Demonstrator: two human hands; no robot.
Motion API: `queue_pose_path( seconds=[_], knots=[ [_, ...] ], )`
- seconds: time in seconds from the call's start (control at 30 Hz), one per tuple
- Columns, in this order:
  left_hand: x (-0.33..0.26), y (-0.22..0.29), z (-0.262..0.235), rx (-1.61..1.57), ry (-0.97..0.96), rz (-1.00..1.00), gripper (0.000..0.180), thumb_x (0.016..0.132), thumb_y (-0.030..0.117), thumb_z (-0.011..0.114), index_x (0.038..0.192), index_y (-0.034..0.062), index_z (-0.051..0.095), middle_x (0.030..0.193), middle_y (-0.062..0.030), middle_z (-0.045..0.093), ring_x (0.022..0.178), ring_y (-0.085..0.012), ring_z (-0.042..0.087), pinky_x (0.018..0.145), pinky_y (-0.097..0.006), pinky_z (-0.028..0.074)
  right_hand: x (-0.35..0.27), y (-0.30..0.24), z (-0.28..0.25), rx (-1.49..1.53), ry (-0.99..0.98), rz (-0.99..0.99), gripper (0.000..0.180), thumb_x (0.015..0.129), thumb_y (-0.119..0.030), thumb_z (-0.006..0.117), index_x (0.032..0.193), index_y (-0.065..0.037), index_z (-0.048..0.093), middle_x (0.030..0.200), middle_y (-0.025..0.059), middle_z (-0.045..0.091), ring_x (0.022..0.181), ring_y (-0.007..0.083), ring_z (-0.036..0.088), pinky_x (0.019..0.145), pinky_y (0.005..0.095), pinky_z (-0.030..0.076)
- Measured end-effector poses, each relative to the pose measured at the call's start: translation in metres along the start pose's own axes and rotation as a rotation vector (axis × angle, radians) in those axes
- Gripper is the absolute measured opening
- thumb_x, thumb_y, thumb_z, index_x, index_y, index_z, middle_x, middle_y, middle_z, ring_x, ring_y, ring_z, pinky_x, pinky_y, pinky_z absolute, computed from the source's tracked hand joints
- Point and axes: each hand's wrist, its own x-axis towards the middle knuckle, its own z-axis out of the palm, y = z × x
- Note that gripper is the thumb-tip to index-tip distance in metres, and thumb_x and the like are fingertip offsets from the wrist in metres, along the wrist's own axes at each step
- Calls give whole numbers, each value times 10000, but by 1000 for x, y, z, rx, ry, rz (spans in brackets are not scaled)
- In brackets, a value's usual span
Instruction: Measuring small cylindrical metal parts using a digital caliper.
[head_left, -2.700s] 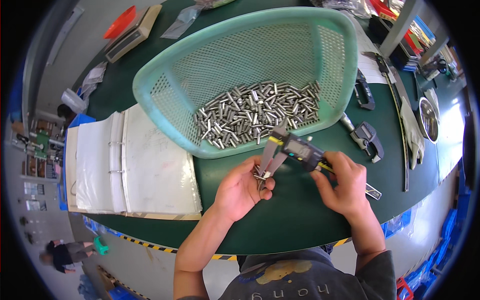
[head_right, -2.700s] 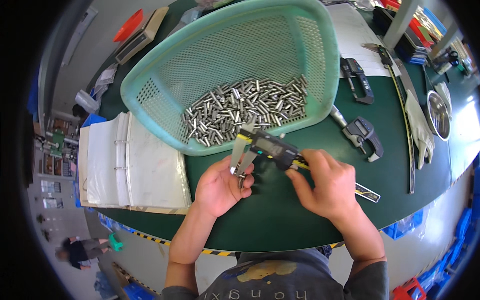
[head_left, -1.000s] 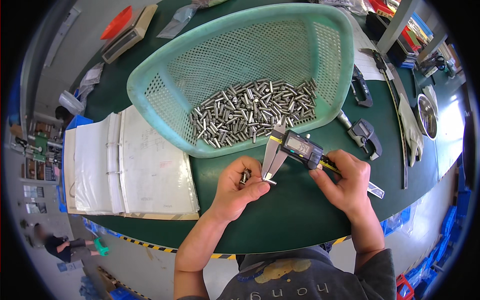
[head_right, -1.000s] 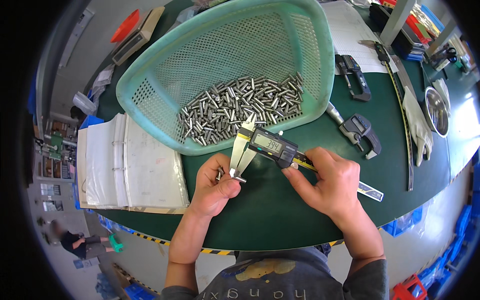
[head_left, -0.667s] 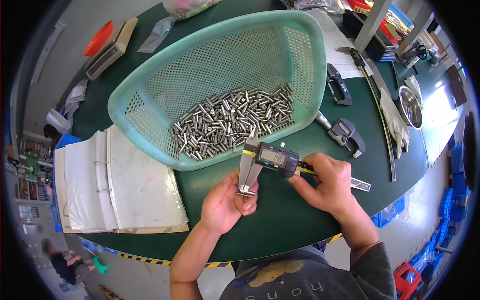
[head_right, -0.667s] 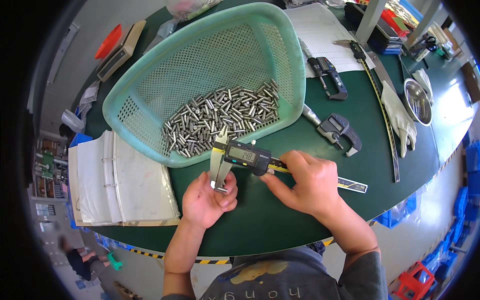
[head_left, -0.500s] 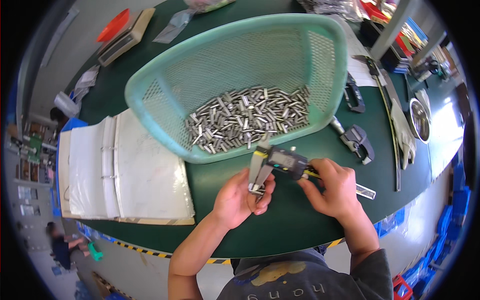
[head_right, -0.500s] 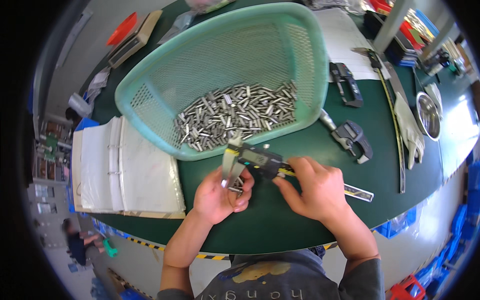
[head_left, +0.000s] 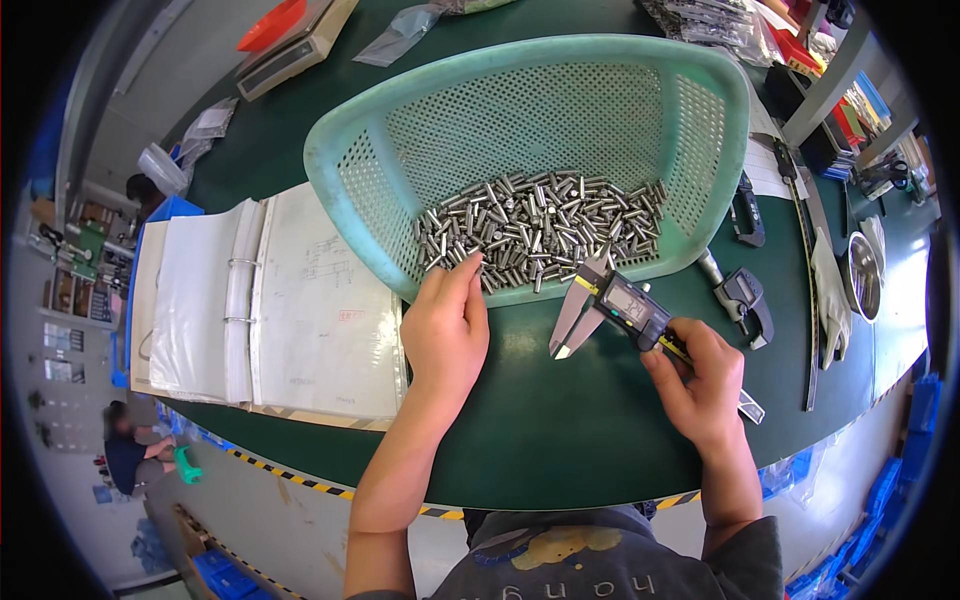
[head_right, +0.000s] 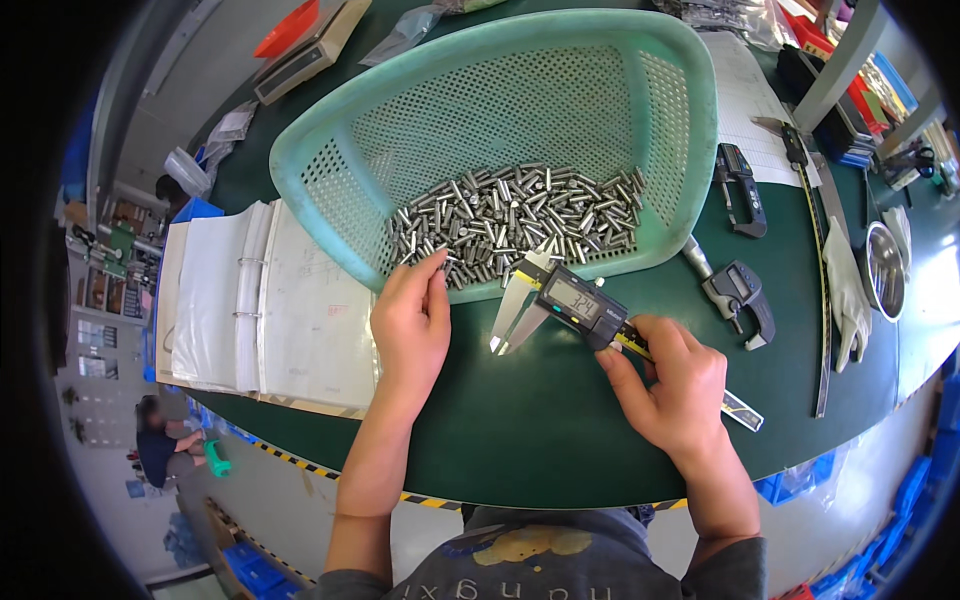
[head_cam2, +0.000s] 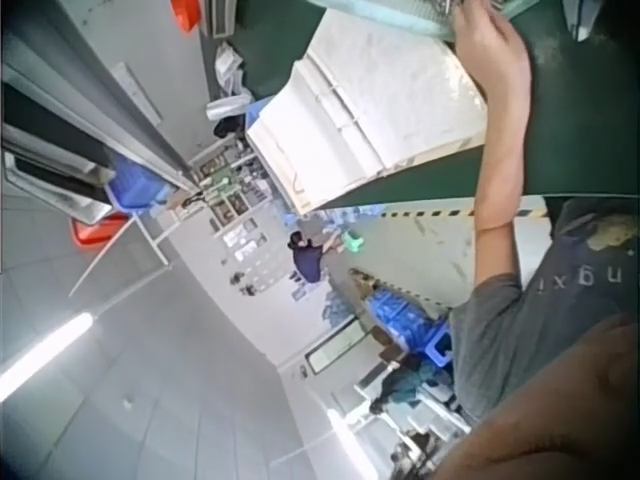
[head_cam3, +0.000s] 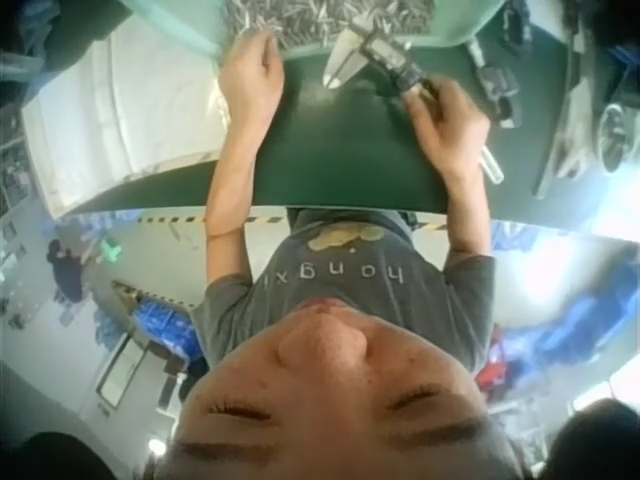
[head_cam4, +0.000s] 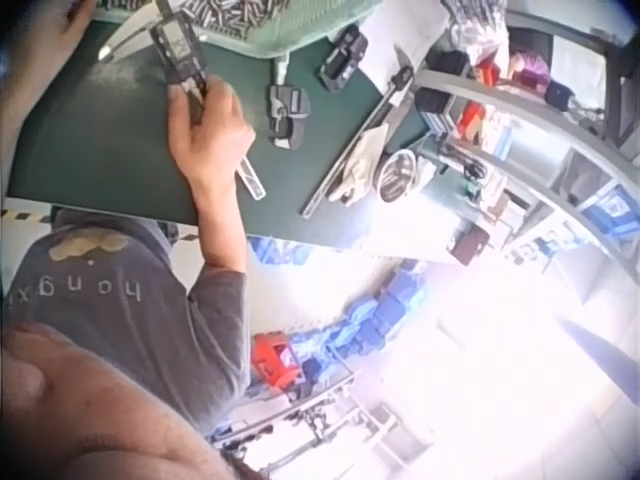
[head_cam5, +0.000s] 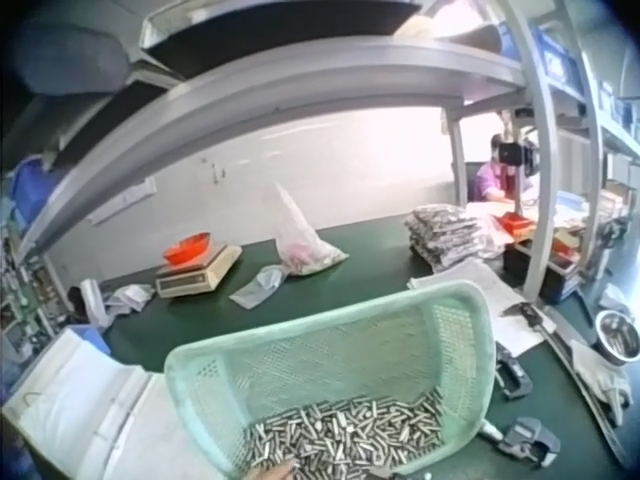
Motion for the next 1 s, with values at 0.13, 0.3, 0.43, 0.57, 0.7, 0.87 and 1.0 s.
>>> queue_pose_path(
  seconds=[0.13,0.3,0.43,0.57,0.7,0.87,1.0],
  knots=[
    [0,-2,-2,294,9,174,217,748,19,625,951,83,663,666,-50,478,527,-214,516,454,-334,406,0,1,-2,-4,17,-1,260,714,-171,725,866,-16,582,608,82,532,439,185,487,424,287,388],
    [1,-6,-4,336,22,231,243,725,13,633,955,83,668,666,-45,474,534,-214,522,453,-335,409,0,0,-1,2,32,-3,257,716,-165,725,866,-13,581,625,85,545,443,190,494,425,289,390],
    [5,-7,-5,318,19,269,210,728,7,633,920,83,672,667,-49,489,522,-220,520,459,-328,411,1,0,1,9,25,-15,256,719,-160,723,867,-9,580,655,90,561,451,193,503,428,291,394],
    [7,-6,-4,301,22,292,153,741,-4,625,869,71,664,671,-53,510,507,-228,518,465,-321,413,1,0,0,-9,12,-15,264,720,-169,724,867,-7,578,662,92,565,457,198,510,431,294,399],
    [7,-9,-5,285,10,283,135,748,1,626,862,65,657,673,-54,515,507,-222,517,464,-317,413,2,-1,-1,-9,20,-17,265,723,-177,721,865,-6,576,660,93,564,458,201,511,431,298,399],
    [4,-5,-5,164,-32,218,150,751,35,638,896,70,655,686,-55,516,552,-232,550,472,-335,434,1,-2,-1,-15,7,-11,259,729,-185,716,855,-7,576,652,91,561,458,205,512,431,300,398],
    [6,-4,-4,178,-55,235,159,746,46,650,904,69,658,679,-55,511,547,-231,546,471,-336,433,2,-1,-1,-16,2,-4,257,727,-184,717,851,-9,575,649,89,560,459,206,513,432,300,399]
  ],
)
